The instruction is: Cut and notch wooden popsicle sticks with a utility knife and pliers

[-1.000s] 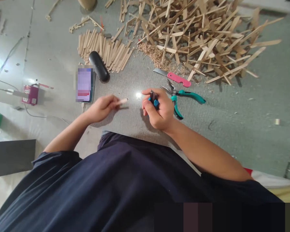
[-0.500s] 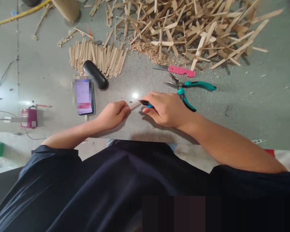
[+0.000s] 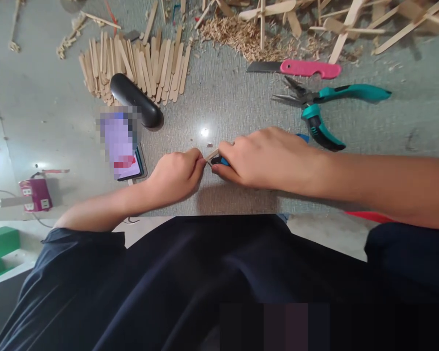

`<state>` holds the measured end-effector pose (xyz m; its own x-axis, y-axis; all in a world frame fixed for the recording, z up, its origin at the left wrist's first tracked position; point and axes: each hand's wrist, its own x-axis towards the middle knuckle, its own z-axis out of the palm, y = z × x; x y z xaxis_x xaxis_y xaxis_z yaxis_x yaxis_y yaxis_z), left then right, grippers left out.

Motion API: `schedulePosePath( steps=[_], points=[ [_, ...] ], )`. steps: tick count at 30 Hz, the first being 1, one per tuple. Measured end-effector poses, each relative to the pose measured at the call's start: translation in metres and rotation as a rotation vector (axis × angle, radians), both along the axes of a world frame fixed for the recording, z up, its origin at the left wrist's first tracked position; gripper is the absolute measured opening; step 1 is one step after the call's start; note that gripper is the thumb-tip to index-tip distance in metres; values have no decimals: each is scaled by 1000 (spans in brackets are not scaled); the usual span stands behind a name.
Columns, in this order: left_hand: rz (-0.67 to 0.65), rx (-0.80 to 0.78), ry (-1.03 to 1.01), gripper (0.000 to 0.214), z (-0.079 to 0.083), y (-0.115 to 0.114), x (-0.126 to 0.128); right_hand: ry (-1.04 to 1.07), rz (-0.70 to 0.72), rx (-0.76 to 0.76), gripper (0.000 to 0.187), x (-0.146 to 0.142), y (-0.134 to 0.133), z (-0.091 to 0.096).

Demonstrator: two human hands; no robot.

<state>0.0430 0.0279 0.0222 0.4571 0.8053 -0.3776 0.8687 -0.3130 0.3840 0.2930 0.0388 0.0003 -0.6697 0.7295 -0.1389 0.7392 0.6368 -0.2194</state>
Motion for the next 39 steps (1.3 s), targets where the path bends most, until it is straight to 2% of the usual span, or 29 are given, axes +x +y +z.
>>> schedulePosePath(
  steps=[4, 9, 19, 32, 39],
  points=[
    [-7, -12, 46, 32, 2, -1, 1, 20, -9, -4, 62, 2, -1, -4],
    [-23, 24, 1, 28, 0, -1, -3, 97, -16, 27, 62, 8, -4, -8],
    [-59, 46, 2, 29, -2, -2, -3, 215, -44, -27, 59, 11, -8, -8],
    [-83, 92, 13, 29, -5, -5, -5, 241, 22, -63, 51, 16, 4, -12],
    [-84, 129, -4, 29, -7, -7, -6, 229, 35, -87, 63, 16, 10, -13]
  ],
)
